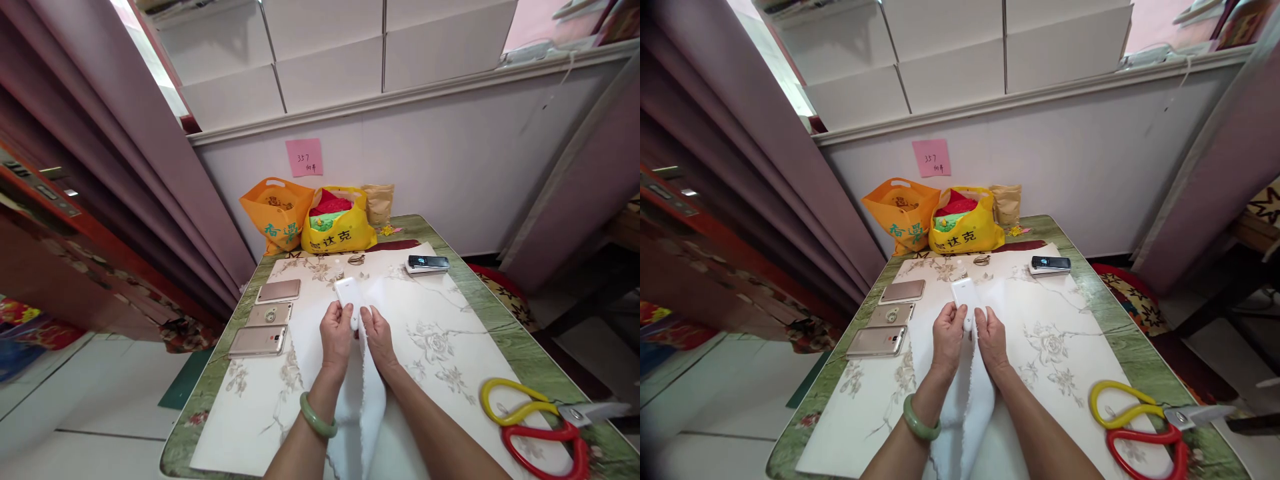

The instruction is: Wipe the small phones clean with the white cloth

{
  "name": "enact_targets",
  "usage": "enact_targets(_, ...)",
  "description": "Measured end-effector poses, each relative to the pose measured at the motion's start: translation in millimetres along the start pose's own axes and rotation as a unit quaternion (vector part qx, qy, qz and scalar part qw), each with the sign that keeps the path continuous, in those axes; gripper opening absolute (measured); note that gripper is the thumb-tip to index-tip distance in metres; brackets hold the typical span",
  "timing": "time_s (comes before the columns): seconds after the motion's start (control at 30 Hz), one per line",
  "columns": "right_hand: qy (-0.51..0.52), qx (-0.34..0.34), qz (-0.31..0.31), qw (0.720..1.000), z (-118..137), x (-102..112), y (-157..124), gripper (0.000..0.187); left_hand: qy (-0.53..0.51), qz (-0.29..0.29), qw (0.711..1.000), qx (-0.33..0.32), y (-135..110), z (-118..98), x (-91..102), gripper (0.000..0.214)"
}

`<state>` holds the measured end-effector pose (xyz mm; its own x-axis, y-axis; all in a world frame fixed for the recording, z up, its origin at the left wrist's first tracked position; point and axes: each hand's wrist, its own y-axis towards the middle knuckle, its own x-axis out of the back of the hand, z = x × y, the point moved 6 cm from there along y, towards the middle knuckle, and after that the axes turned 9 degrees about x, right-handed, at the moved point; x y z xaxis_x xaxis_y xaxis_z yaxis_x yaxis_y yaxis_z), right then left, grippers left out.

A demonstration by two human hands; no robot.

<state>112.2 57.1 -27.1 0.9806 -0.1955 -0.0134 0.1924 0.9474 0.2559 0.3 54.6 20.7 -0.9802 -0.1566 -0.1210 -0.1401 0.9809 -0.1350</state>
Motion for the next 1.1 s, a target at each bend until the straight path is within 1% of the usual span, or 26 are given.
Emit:
enact_targets(0.1, 0.008, 0.004, -0.029, 1.0, -2.4, 4.3, 2.1, 0.04, -0.022, -0.035, 0.999, -0.005, -3.3, 2.6, -5.6, 0.03)
enact_targets(0.2, 0.033, -0.003, -0.055, 0.998, -5.3, 8.5, 4.5, 0.041, -0.035, -0.036, 0.999, 0.006, -6.0, 10.6, -8.7, 0.03)
enact_targets(0.27, 0.067, -0.022, -0.062, 0.996, -7.2, 9.4, 4.8, 0.041, -0.044, -0.012, 0.998, 0.034, -5.3, 18.3, -6.4, 0.033)
enact_targets(0.33, 0.095, -0.037, -0.056, 0.993, -7.1, 8.3, 3.8, 0.039, -0.045, 0.04, 0.995, 0.082, -2.0, 26.0, -1.1, 0.039)
enact_targets(0.4, 0.084, -0.023, -0.042, 0.995, -2.7, 6.8, 2.5, 0.038, -0.009, 0.09, 0.987, 0.13, 2.9, 29.6, 8.3, 0.041)
enact_targets(0.43, 0.062, -0.006, -0.034, 0.997, 0.9, 6.1, 1.9, 0.037, 0.01, 0.088, 0.986, 0.139, 6.6, 27.6, 16.8, 0.043)
enact_targets(0.47, 0.034, 0.015, -0.024, 0.999, 4.7, 5.0, 1.1, 0.036, 0.008, 0.053, 0.991, 0.122, 11.3, 20.7, 28.6, 0.045)
enact_targets(0.53, -0.023, 0.055, 0.006, 0.998, 11.4, 0.9, -0.7, 0.036, -0.01, -0.041, 0.998, 0.042, 18.6, -2.1, 52.6, 0.047)
enact_targets(0.57, -0.045, 0.072, 0.026, 0.996, 13.8, -1.8, -1.7, 0.036, 0.012, -0.066, 0.998, 0.001, 20.4, -15.0, 59.8, 0.045)
enact_targets(0.6, -0.063, 0.086, 0.046, 0.993, 15.5, -4.6, -2.6, 0.036, 0.065, -0.069, 0.995, -0.034, 21.4, -27.6, 62.4, 0.042)
enact_targets(0.63, -0.077, 0.097, 0.062, 0.99, 16.7, -6.9, -3.3, 0.036, 0.146, -0.035, 0.987, -0.054, 22.2, -37.3, 58.7, 0.038)
enact_targets(0.67, -0.086, 0.106, 0.071, 0.988, 17.4, -7.9, -3.8, 0.035, 0.227, 0.022, 0.972, -0.059, 21.9, -43.1, 51.8, 0.033)
enact_targets(0.7, -0.09, 0.11, 0.073, 0.987, 17.7, -8.1, -3.9, 0.035, 0.296, 0.09, 0.949, -0.056, 20.0, -45.3, 44.1, 0.028)
enact_targets(0.73, -0.088, 0.11, 0.07, 0.988, 17.5, -7.4, -3.8, 0.035, 0.354, 0.142, 0.924, -0.045, 17.3, -44.8, 38.7, 0.027)
enact_targets(0.77, -0.081, 0.106, 0.063, 0.989, 17.2, -6.2, -3.5, 0.035, 0.394, 0.18, 0.901, -0.03, 14.4, -42.8, 35.2, 0.028)
enact_targets(0.8, -0.072, 0.102, 0.055, 0.991, 17.0, -4.8, -3.1, 0.035, 0.416, 0.204, 0.886, -0.017, 11.7, -40.2, 33.2, 0.029)
enact_targets(0.83, -0.06, 0.096, 0.048, 0.992, 16.9, -3.6, -2.8, 0.035, 0.422, 0.213, 0.881, -0.006, 9.9, -37.5, 32.3, 0.03)
enact_targets(0.87, -0.047, 0.09, 0.04, 0.994, 17.0, -2.4, -2.5, 0.035, 0.412, 0.211, 0.886, 0.002, 8.8, -34.9, 31.9, 0.031)
enact_targets(0.9, -0.035, 0.085, 0.032, 0.995, 17.2, -1.4, -2.3, 0.034, 0.39, 0.201, 0.898, 0.007, 8.3, -32.3, 31.8, 0.031)
enact_targets(1.0, -0.017, 0.069, -0.002, 0.997, 17.9, 2.5, -2.1, 0.034, 0.299, 0.152, 0.942, 0.024, 8.3, -22.0, 32.2, 0.03)
enact_targets(1.1, -0.018, 0.056, -0.028, 0.998, 16.8, 5.2, -1.9, 0.036, 0.213, 0.111, 0.97, 0.047, 8.4, -10.8, 30.6, 0.031)
